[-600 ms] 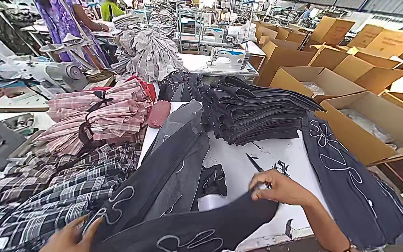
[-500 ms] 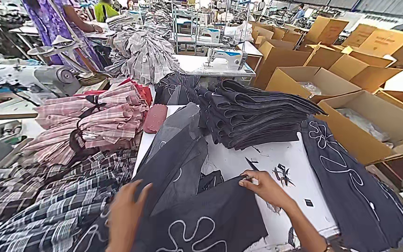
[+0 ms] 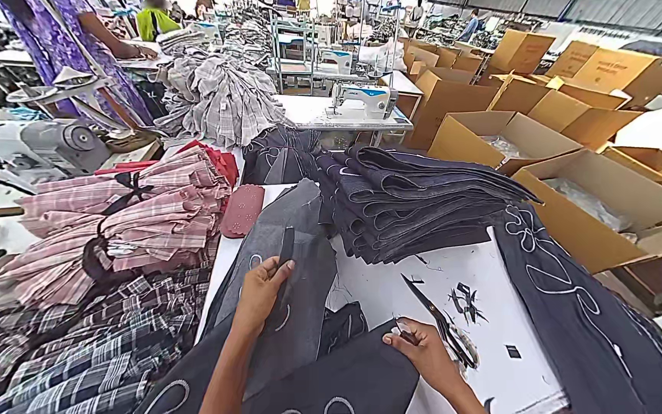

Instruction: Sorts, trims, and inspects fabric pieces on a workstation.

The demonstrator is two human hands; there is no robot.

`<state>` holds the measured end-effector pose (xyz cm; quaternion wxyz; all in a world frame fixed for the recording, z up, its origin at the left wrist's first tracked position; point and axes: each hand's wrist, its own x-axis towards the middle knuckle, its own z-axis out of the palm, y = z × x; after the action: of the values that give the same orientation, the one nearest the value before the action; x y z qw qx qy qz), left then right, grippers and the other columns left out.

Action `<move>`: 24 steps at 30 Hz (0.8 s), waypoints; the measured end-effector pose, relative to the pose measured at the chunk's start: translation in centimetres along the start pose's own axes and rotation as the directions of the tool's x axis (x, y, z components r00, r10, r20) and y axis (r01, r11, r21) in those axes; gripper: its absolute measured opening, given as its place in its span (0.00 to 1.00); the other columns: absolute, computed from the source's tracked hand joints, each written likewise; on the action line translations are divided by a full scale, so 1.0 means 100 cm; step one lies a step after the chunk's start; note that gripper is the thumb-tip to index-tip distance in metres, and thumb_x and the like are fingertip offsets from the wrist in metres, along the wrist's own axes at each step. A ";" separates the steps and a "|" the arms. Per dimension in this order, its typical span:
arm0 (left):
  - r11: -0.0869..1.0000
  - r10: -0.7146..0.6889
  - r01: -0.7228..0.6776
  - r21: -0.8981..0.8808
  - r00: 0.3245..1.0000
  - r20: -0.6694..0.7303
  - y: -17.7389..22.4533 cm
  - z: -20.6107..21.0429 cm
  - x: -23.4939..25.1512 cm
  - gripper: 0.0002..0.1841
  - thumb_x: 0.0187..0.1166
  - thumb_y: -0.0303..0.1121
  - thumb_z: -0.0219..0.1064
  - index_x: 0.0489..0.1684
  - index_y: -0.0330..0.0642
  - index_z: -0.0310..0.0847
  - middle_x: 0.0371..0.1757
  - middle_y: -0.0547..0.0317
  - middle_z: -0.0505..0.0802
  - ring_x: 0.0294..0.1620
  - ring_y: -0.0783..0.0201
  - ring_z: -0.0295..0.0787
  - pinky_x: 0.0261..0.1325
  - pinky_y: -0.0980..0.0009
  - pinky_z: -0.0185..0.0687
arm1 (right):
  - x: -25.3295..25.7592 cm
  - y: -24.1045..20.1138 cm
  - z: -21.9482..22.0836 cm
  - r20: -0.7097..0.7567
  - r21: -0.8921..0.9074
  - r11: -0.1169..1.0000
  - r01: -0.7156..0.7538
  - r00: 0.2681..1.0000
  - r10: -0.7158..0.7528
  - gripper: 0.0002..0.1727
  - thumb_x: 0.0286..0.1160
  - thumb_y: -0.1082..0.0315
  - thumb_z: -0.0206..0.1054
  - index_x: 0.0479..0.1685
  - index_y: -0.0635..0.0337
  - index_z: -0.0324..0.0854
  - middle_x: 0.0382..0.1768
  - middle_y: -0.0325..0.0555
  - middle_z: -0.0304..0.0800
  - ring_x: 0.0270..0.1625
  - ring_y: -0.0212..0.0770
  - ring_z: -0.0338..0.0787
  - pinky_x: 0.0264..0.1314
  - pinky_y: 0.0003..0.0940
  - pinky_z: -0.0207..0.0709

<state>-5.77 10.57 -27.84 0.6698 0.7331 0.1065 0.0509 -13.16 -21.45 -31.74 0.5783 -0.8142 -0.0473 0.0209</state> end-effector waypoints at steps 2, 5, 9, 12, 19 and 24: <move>0.995 0.036 -0.023 -0.096 0.990 0.137 0.021 -0.006 -0.041 0.05 0.78 0.23 0.68 0.46 0.38 0.86 0.31 0.69 0.96 0.31 0.80 0.91 0.38 0.81 0.87 | -0.011 -0.009 -0.001 0.055 -0.209 0.962 0.177 0.984 -0.169 0.12 0.72 0.60 0.74 0.38 0.61 0.94 0.28 0.39 0.95 0.30 0.22 0.90 0.37 0.23 0.82; 0.980 0.182 -0.194 0.034 0.959 0.217 0.032 -0.006 -0.097 0.07 0.77 0.31 0.70 0.45 0.41 0.90 0.31 0.73 0.96 0.30 0.85 0.89 0.36 0.86 0.84 | -0.034 -0.056 0.000 0.371 -0.024 0.927 0.375 0.864 -0.340 0.13 0.81 0.64 0.68 0.44 0.68 0.90 0.33 0.45 0.95 0.34 0.23 0.90 0.40 0.20 0.82; 0.940 0.321 -0.340 0.031 0.911 0.259 0.037 0.002 -0.168 0.09 0.76 0.35 0.70 0.42 0.40 0.94 0.36 0.73 0.97 0.35 0.90 0.88 0.42 0.90 0.84 | -0.060 -0.130 0.009 0.702 0.434 0.825 0.362 0.437 -0.561 0.17 0.88 0.68 0.58 0.43 0.76 0.87 0.31 0.54 0.91 0.33 0.27 0.86 0.40 0.20 0.75; 0.951 0.309 -0.294 -0.095 0.917 0.253 0.048 0.001 -0.212 0.07 0.73 0.24 0.72 0.44 0.35 0.93 0.40 0.69 0.98 0.40 0.86 0.92 0.49 0.86 0.88 | -0.060 -0.139 0.015 0.543 0.290 0.825 0.485 0.626 -0.559 0.13 0.84 0.68 0.65 0.44 0.71 0.91 0.39 0.48 0.97 0.41 0.22 0.90 0.50 0.16 0.80; 0.921 0.381 -0.366 -0.134 0.918 0.107 0.039 0.001 -0.259 0.09 0.71 0.23 0.72 0.43 0.38 0.96 0.45 0.66 0.99 0.48 0.82 0.94 0.56 0.84 0.88 | -0.086 -0.143 0.014 0.448 0.187 0.895 0.404 0.776 -0.444 0.12 0.75 0.64 0.74 0.33 0.66 0.85 0.30 0.33 0.88 0.32 0.11 0.79 0.35 0.08 0.70; 0.891 0.448 -0.434 -0.136 0.888 0.101 0.034 0.004 -0.272 0.09 0.73 0.23 0.69 0.45 0.37 0.95 0.46 0.64 0.99 0.48 0.82 0.94 0.56 0.84 0.88 | -0.100 -0.141 0.015 0.465 0.185 0.910 0.371 0.783 -0.414 0.12 0.73 0.63 0.77 0.33 0.59 0.78 0.24 0.26 0.79 0.27 0.10 0.73 0.30 0.08 0.64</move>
<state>-31.86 3.81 -22.68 0.6853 0.7020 -0.1096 0.1597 -23.97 -16.44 -19.11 0.5718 -0.7285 -0.3611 0.1095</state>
